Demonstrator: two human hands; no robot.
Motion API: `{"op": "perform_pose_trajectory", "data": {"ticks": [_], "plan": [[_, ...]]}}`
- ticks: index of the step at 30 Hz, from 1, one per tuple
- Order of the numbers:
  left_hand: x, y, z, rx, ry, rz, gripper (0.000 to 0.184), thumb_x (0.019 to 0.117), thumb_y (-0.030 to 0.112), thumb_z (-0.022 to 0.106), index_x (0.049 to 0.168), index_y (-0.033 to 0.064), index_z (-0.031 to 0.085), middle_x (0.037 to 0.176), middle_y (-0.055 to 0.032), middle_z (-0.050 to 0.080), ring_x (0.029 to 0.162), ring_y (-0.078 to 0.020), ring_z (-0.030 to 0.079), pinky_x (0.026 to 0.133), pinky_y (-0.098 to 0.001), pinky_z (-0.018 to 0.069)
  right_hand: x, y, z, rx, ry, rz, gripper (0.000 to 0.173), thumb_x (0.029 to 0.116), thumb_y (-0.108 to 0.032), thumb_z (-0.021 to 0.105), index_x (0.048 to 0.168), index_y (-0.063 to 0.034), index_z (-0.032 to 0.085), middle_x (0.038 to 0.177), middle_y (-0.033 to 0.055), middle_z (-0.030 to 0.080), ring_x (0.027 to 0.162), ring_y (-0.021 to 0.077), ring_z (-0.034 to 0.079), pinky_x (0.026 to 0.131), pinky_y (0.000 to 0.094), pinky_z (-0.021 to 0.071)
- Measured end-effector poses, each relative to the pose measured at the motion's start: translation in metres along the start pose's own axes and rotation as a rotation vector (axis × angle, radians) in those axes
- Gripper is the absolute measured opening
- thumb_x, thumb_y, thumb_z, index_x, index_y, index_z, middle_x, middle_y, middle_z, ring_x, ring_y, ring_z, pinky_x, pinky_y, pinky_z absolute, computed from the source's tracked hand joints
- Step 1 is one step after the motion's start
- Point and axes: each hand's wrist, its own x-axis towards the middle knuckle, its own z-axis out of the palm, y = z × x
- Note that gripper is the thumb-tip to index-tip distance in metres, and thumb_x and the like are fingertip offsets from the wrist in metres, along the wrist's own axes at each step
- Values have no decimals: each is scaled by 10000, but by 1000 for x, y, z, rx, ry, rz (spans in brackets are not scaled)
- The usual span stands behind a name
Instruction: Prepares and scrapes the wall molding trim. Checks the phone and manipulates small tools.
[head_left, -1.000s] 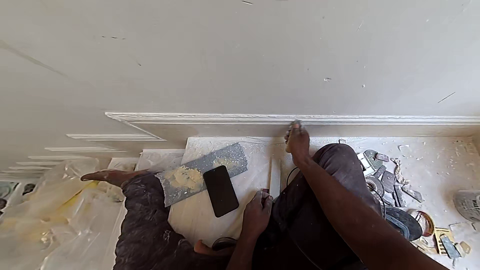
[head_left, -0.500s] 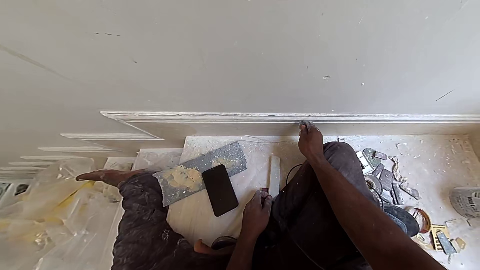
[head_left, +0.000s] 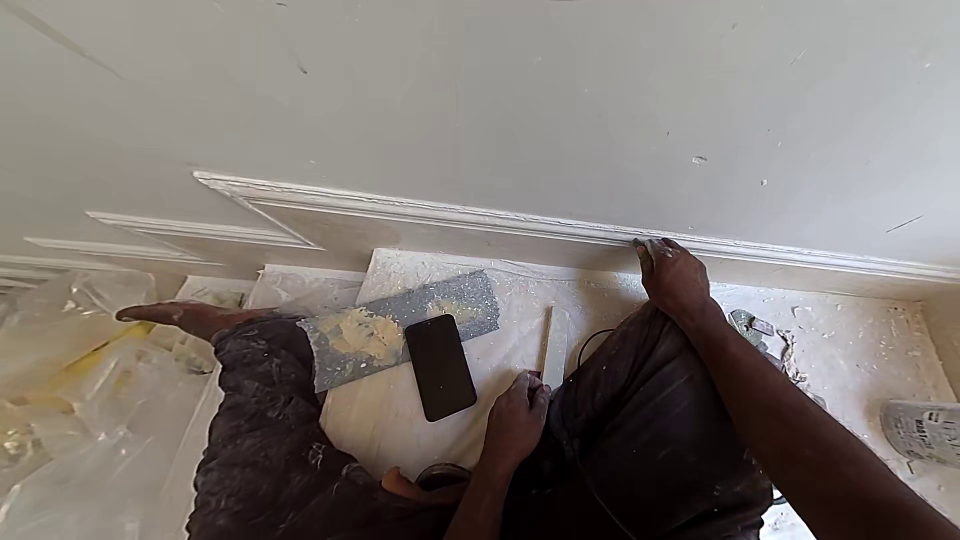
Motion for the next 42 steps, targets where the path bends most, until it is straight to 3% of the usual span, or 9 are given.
{"op": "perform_pose_trajectory", "data": {"ticks": [6,15,18,21,24,30,35,39,42], "plan": [[2,0,2,-4,23,-5,300,1066,319,523,1145,75,678,978,-92,682,934,-234,661,886,-458,530,4,-17,3,-24,-24,54,370,1103,-275,424,1048,-11,678,1015,193,710,950,380,716,757,555,560],[6,0,7,21,86,-21,257,1059,279,548,1082,65,688,950,-96,672,909,-243,653,863,-474,525,10,-27,5,17,-86,-24,334,1086,-256,446,1110,-30,691,1065,175,715,976,359,717,772,540,563],[3,0,6,2,96,-31,257,1059,278,550,1090,66,692,953,-96,675,918,-240,654,870,-469,525,2,-16,0,35,-57,4,359,1095,-254,438,1152,-19,704,1118,190,716,1027,375,711,822,560,565],[1,2,4,17,96,-48,257,1063,288,540,1090,77,684,935,-84,671,905,-232,655,858,-458,527,-1,-11,1,7,2,-23,365,1098,-272,441,1084,-19,704,1036,189,716,970,371,719,770,546,568],[2,1,5,15,79,-42,257,1066,292,540,1091,81,684,931,-83,668,899,-232,653,859,-464,525,2,-15,3,-28,-54,-8,375,1101,-278,431,1120,-27,709,1064,179,716,996,360,714,795,537,565],[1,2,2,-2,56,-32,273,1063,302,538,1111,74,681,949,-89,672,921,-236,656,875,-466,528,15,-43,3,-14,-130,-9,366,1092,-261,423,1116,-23,700,1092,182,715,993,373,713,772,562,561],[-1,0,3,-3,49,-26,277,1067,296,529,1134,74,682,963,-99,678,929,-245,658,888,-469,526,23,-71,11,1,-140,-117,359,1091,-267,439,1130,-32,707,1113,178,714,1013,370,711,794,555,566],[-1,0,-2,2,37,-39,294,1074,306,518,1146,76,685,1004,-103,686,976,-247,662,924,-467,520,11,-41,-2,-15,-114,-143,369,1094,-291,456,1168,-34,712,1117,203,720,1019,404,710,812,604,558],[0,2,-1,-2,23,-33,288,1070,313,530,1138,74,677,984,-98,680,957,-244,659,907,-467,523,-2,-1,-12,-88,-78,-71,401,1103,-328,441,1132,-45,724,1041,210,735,969,424,719,760,625,550]]}}
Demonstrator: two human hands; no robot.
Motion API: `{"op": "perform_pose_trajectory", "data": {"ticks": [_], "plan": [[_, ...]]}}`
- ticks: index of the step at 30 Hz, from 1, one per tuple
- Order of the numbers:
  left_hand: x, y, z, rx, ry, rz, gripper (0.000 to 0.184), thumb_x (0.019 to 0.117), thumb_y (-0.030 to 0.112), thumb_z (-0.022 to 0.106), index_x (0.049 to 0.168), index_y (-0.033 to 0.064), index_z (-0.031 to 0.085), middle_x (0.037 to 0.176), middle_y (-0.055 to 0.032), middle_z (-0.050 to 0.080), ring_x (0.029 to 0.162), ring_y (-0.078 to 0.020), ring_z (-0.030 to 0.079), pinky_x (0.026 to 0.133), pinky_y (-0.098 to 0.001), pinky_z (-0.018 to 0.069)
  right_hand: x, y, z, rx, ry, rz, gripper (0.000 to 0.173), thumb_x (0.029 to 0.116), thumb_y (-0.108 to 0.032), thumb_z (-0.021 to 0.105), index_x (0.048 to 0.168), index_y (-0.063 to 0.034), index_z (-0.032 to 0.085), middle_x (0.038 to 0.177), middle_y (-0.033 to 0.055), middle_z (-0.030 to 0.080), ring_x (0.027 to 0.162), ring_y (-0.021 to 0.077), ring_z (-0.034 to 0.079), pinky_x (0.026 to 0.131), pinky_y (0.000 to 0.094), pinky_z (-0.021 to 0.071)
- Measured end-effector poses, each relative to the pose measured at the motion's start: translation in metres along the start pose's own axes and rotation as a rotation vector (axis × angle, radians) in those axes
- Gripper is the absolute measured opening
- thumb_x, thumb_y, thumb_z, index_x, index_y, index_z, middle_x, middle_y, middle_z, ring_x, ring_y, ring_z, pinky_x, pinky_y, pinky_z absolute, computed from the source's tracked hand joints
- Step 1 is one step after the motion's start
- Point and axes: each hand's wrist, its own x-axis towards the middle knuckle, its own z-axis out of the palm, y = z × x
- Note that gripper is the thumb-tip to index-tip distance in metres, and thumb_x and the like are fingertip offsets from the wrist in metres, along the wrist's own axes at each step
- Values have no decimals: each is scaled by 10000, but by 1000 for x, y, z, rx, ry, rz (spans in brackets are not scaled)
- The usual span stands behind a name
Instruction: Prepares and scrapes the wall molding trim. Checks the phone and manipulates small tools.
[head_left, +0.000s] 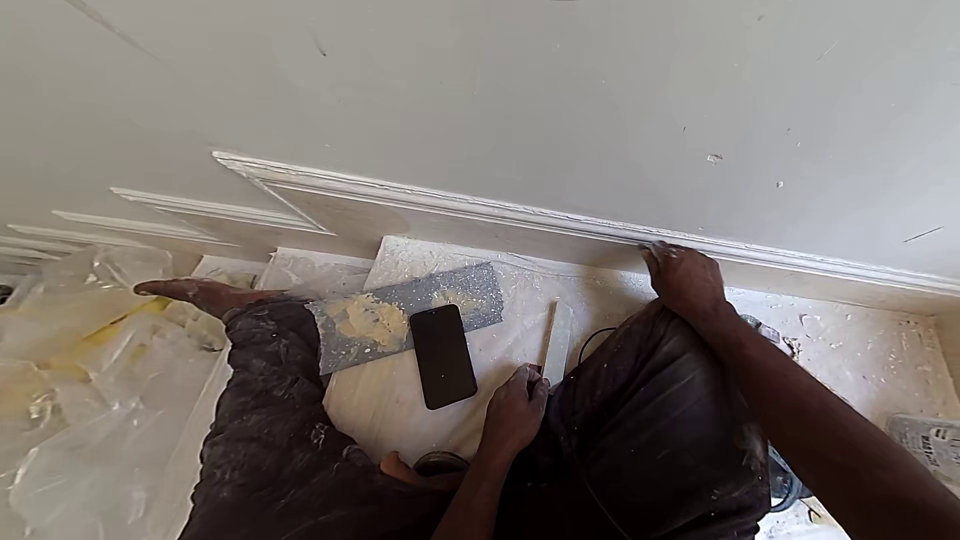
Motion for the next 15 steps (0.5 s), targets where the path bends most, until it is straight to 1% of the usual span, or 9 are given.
{"op": "perform_pose_trajectory", "data": {"ticks": [2,3,5,7,9,11,13,15], "plan": [[1,1,2,4,6,4,276,1067,313,535,1111,76,668,961,-91,667,932,-240,653,885,-463,524,-5,12,-3,-27,-16,63,431,1108,-359,423,1054,-40,708,967,210,724,917,427,716,707,619,536],[1,2,2,5,11,6,273,1066,308,537,1103,72,669,960,-92,664,929,-242,650,881,-465,522,-5,12,-4,-29,-20,79,438,1108,-362,419,1040,-34,701,948,214,720,903,431,716,697,617,535],[1,1,1,6,15,2,275,1066,297,536,1113,66,677,986,-99,673,957,-245,654,901,-469,519,0,2,-4,-11,-40,97,443,1109,-356,410,1061,-23,697,945,226,716,904,442,716,702,620,540],[0,1,1,6,15,-7,280,1070,295,531,1125,64,679,1003,-105,677,975,-248,653,916,-464,516,12,-18,-3,7,-84,108,447,1110,-356,397,1079,-20,691,955,229,713,928,438,714,720,612,542],[-2,0,0,18,24,-13,284,1070,298,527,1123,65,680,999,-105,676,972,-248,654,914,-461,516,22,-44,-2,31,-126,89,432,1108,-344,395,1074,-28,688,960,216,714,943,420,714,733,598,546],[-3,-1,-1,15,30,-18,286,1071,290,527,1131,59,686,1001,-112,680,976,-252,656,920,-463,515,29,-64,2,37,-132,51,409,1104,-332,399,1055,-43,683,947,192,715,932,393,720,717,568,550],[-2,0,-1,12,26,-25,282,1074,289,524,1115,59,683,987,-108,673,958,-249,653,909,-461,514,30,-70,0,39,-139,18,410,1107,-333,398,1067,-41,682,953,195,714,937,395,718,719,568,548],[-1,0,-1,2,18,-25,282,1073,292,521,1116,66,684,981,-99,673,949,-240,653,904,-459,516,25,-57,-4,35,-139,22,426,1108,-343,394,1066,-33,684,969,209,711,941,414,711,728,590,544]]}}
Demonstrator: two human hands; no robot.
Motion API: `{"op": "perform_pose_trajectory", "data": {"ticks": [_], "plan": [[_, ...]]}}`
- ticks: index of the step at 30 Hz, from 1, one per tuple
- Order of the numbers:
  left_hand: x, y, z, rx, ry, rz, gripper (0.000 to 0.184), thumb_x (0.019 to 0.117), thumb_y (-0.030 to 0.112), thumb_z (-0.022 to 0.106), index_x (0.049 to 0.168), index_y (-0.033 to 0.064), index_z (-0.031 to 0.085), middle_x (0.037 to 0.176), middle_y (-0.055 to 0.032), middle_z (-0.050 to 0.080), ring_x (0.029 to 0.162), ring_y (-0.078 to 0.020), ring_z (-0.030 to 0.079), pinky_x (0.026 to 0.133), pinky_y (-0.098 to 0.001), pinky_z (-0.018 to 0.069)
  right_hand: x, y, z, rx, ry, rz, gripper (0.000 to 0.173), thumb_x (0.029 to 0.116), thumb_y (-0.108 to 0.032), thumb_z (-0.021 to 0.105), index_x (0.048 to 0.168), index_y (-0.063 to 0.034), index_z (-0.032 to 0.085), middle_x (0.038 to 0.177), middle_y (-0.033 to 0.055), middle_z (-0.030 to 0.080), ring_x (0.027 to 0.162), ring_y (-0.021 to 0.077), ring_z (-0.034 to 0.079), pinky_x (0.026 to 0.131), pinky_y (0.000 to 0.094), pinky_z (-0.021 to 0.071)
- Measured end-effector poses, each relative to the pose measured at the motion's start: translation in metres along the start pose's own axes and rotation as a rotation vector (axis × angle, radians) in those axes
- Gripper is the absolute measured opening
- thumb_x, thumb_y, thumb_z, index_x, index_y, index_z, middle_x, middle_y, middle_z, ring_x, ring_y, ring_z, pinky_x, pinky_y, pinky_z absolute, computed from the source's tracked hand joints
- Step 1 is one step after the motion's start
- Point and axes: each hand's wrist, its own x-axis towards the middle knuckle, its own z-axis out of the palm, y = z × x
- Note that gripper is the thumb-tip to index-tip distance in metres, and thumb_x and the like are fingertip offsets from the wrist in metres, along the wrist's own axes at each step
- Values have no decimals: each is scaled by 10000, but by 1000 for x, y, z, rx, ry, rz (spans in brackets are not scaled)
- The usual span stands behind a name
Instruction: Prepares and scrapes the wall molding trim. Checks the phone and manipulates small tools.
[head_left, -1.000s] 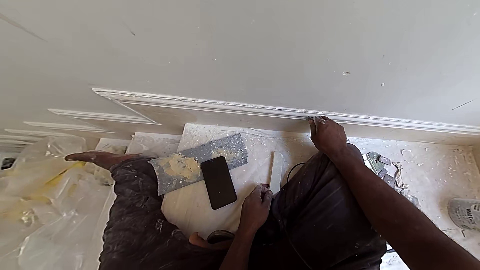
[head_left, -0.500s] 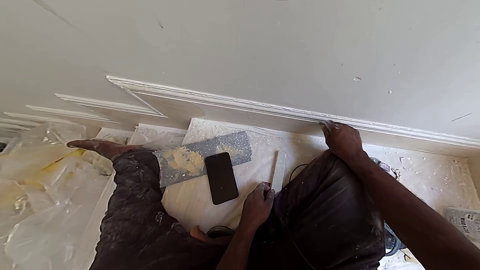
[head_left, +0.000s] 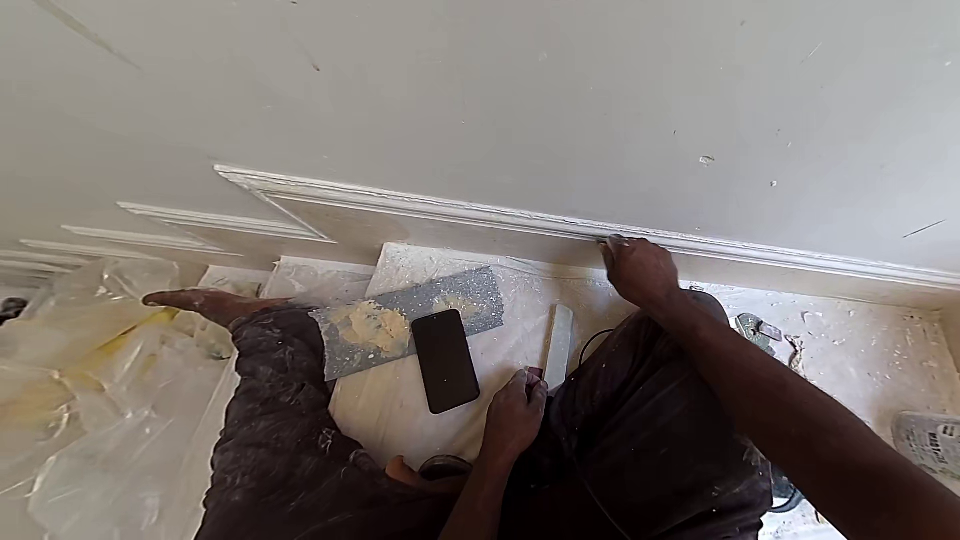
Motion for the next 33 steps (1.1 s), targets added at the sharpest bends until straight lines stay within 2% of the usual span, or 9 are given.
{"op": "perform_pose_trajectory", "data": {"ticks": [3,6,10,14,19,22,26,29,33], "plan": [[2,0,-1,-18,-26,10,303,1072,304,525,1159,61,684,1021,-110,691,988,-250,665,930,-477,523,-14,31,-6,-22,17,69,430,1104,-352,412,1064,-31,695,965,222,714,930,435,710,722,622,541],[4,1,1,-15,-26,13,304,1070,313,533,1149,59,680,1007,-111,685,974,-254,664,917,-480,524,-20,50,-6,-64,33,137,440,1108,-367,400,1009,-33,671,908,212,702,893,427,711,688,601,535],[3,-1,2,-15,-5,15,291,1067,307,541,1141,68,689,1011,-102,687,969,-246,662,915,-477,522,-7,25,-4,-17,9,124,458,1104,-361,401,1014,-19,692,938,227,709,929,437,709,718,612,538],[2,-3,2,-19,14,11,280,1067,299,542,1116,67,691,987,-102,679,948,-247,657,901,-473,521,6,-6,1,-14,-27,49,427,1105,-348,379,1053,-51,682,963,188,715,947,390,717,721,571,545],[3,-1,1,-26,-7,1,286,1071,302,537,1129,66,688,995,-105,680,962,-248,658,915,-466,519,-13,29,-7,-41,0,53,454,1107,-354,396,1037,-18,692,948,230,709,932,438,708,720,617,536],[3,1,2,-15,-14,4,276,1070,307,539,1122,74,678,979,-94,673,943,-239,654,895,-462,521,-20,52,-9,-90,42,104,436,1111,-355,388,987,-36,657,892,202,697,883,415,711,674,582,529],[3,0,2,-11,-1,3,276,1067,297,541,1131,68,683,996,-100,681,960,-243,660,904,-473,520,-8,30,-10,-47,-4,110,458,1103,-353,396,1010,-12,687,939,235,707,926,437,709,718,615,531],[2,-2,2,-11,15,-5,265,1070,289,542,1121,74,688,986,-97,678,956,-243,657,901,-467,519,4,-2,-4,-14,-35,64,432,1097,-335,389,1045,-34,694,967,207,716,949,405,714,730,586,541],[2,-1,1,-19,8,-6,268,1070,295,538,1127,81,690,988,-96,681,957,-244,658,905,-480,520,-5,12,-2,0,-37,75,425,1104,-343,389,1060,-40,683,972,207,711,944,411,711,728,603,543]]}}
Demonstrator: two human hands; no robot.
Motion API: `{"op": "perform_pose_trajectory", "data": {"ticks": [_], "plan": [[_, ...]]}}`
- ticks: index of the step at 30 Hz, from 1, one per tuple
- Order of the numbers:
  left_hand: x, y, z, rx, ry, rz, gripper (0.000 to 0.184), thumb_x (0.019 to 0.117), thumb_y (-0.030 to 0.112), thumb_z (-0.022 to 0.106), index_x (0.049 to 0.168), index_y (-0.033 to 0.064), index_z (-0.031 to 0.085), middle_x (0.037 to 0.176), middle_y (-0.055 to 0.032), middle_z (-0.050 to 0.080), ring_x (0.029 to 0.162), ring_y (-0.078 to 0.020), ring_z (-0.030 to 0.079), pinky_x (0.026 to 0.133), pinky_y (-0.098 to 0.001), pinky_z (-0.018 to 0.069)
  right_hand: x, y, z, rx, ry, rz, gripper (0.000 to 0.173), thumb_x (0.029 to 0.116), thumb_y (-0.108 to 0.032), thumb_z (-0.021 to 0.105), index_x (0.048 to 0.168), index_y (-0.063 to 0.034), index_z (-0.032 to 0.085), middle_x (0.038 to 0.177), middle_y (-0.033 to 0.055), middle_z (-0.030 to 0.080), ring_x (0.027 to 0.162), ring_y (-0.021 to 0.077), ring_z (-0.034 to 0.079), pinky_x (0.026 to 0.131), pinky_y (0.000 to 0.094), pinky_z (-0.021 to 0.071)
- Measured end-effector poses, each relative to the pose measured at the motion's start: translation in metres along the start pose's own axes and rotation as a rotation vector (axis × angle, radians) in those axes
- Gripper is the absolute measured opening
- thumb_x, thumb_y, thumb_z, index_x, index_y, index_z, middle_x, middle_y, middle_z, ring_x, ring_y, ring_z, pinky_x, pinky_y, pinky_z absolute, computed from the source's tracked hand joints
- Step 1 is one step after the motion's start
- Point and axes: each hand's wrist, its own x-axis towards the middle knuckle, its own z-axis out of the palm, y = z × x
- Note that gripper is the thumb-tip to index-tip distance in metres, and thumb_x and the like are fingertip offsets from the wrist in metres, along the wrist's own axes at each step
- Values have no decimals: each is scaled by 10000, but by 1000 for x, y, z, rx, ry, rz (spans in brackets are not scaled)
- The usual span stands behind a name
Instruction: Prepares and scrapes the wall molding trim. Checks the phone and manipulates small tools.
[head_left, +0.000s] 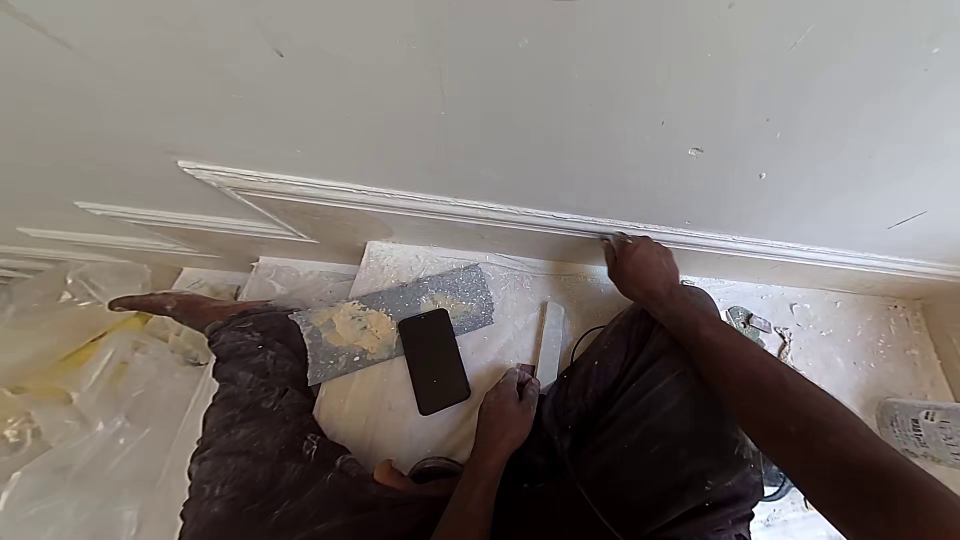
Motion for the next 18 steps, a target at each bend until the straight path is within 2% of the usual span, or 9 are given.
{"op": "perform_pose_trajectory", "data": {"ticks": [2,5,10,13,18], "plan": [[0,1,-1,6,-15,-2,280,1072,307,536,1133,82,689,999,-98,680,972,-250,656,916,-487,516,-8,21,-3,-13,29,24,436,1106,-353,390,1062,-34,684,961,220,710,925,433,710,716,620,540],[0,3,0,2,-13,-5,274,1070,304,547,1123,74,686,997,-105,677,971,-253,655,911,-485,516,-12,37,-8,-49,75,55,451,1113,-372,375,1041,-44,676,935,203,708,916,414,712,707,593,538],[0,1,1,-5,-4,-4,265,1069,290,543,1101,69,687,990,-100,674,959,-247,653,901,-475,516,2,6,-9,-41,16,19,431,1102,-337,383,1085,-41,696,978,215,717,949,424,711,729,606,540],[-1,1,0,-9,2,-6,270,1071,293,540,1111,72,690,993,-100,677,967,-244,653,910,-473,513,8,-15,3,-18,21,-15,415,1100,-312,388,1046,-30,688,966,207,716,953,402,715,727,575,540],[0,2,0,0,-10,-16,281,1074,298,538,1144,72,690,1026,-103,684,1008,-250,656,940,-470,511,-6,1,5,-22,26,-27,451,1116,-354,377,1077,-27,684,953,216,712,939,416,713,729,588,543]]}}
